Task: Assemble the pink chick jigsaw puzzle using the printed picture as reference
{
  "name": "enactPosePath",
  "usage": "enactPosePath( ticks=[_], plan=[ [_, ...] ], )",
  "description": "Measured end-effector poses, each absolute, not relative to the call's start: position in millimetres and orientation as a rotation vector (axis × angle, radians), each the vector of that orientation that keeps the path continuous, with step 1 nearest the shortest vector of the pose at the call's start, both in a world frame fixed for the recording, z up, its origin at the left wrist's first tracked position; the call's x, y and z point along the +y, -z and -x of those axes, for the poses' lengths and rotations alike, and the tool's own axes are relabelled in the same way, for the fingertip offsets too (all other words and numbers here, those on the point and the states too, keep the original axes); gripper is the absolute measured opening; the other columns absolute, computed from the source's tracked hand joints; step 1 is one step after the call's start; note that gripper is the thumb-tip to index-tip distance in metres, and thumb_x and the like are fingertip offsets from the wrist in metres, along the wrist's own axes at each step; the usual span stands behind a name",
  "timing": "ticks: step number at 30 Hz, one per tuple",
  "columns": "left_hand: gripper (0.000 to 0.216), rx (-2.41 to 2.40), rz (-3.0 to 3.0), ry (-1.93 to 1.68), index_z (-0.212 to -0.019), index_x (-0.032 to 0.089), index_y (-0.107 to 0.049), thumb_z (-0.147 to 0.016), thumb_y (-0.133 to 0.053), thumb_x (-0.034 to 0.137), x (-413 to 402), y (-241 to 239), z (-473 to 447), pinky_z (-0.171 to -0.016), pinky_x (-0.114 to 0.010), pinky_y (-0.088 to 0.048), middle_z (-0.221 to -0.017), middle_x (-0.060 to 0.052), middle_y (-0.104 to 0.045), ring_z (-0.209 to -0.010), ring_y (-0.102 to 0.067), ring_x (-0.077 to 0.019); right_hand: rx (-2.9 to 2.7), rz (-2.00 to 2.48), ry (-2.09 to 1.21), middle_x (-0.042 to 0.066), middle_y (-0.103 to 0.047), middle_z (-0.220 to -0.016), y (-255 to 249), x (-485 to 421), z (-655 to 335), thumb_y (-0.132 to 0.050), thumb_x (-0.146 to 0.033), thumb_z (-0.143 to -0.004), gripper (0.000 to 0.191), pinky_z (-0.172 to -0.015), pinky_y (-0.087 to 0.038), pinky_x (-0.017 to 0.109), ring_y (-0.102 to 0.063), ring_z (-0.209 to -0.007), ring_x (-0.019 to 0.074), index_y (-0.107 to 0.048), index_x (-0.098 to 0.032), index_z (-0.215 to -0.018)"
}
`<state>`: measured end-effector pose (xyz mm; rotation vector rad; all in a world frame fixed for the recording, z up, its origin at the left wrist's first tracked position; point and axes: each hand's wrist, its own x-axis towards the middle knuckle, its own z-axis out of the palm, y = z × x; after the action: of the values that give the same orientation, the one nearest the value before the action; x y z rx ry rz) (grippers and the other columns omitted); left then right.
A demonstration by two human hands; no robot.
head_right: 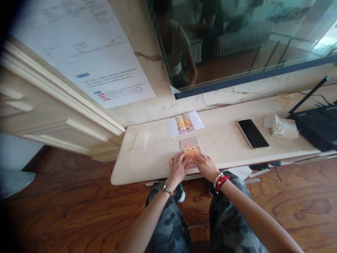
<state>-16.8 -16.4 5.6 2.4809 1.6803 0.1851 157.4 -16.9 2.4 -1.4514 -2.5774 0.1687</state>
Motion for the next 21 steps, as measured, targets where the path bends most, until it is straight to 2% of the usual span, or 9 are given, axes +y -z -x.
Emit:
enactPosePath(
  ticks=[6,10,15,18,21],
  plan=[
    [0.037,1.64,-2.465,-0.117,-0.118,0.034,-0.041,-0.082,-0.039,0.027,-15,-17,15,-0.092,-0.047,-0.029,-0.133,-0.002,-0.032,-0.12,-0.026,-0.0258,-2.58,1.551,-0.212,0.01,-0.056,-0.105,-10,-17,-148,-0.042,-0.009,-0.075,0.033,-0.069,-0.042,0.029,-0.049,-0.09,0.0189,-0.056,-0.018,-0.103],
    [0.035,1.604,-2.45,-0.172,-0.115,0.031,-0.045,-0.08,-0.041,0.028,-11,-20,18,-0.09,-0.043,-0.032,-0.126,-0.003,-0.039,-0.115,-0.033,-0.0235,-2.462,1.371,-0.38,0.006,-0.057,-0.105,2,-10,-161,-0.04,-0.01,-0.076,0.034,-0.076,-0.043,0.031,-0.052,-0.087,0.0158,-0.057,-0.021,-0.103],
    [0.042,1.548,-2.375,-0.282,-0.123,0.028,-0.036,-0.081,-0.04,0.024,13,-19,34,-0.091,-0.036,-0.035,-0.12,-0.003,-0.047,-0.111,-0.04,-0.0171,-2.291,1.404,-0.353,0.011,-0.051,-0.116,14,16,-182,-0.041,-0.021,-0.079,0.039,-0.082,-0.041,0.038,-0.046,-0.105,0.0204,-0.046,-0.018,-0.118],
    [0.043,1.686,-2.365,-0.366,-0.126,0.023,-0.031,-0.084,-0.034,0.027,39,-22,47,-0.095,-0.036,-0.032,-0.127,-0.006,-0.04,-0.118,-0.032,-0.0173,-2.403,1.447,-0.336,0.012,-0.042,-0.127,13,39,-191,-0.046,-0.03,-0.077,0.051,-0.086,-0.036,0.044,-0.036,-0.117,0.0244,-0.037,-0.02,-0.126],
    [0.05,1.896,-2.327,-0.324,-0.13,0.023,-0.024,-0.083,-0.034,0.037,64,-25,53,-0.094,-0.042,-0.031,-0.136,-0.007,-0.028,-0.125,-0.021,-0.0237,-2.545,1.426,-0.335,0.011,-0.041,-0.129,12,58,-194,-0.046,-0.034,-0.076,0.051,-0.09,-0.03,0.05,-0.032,-0.12,0.0246,-0.037,-0.023,-0.125]
  ],
)
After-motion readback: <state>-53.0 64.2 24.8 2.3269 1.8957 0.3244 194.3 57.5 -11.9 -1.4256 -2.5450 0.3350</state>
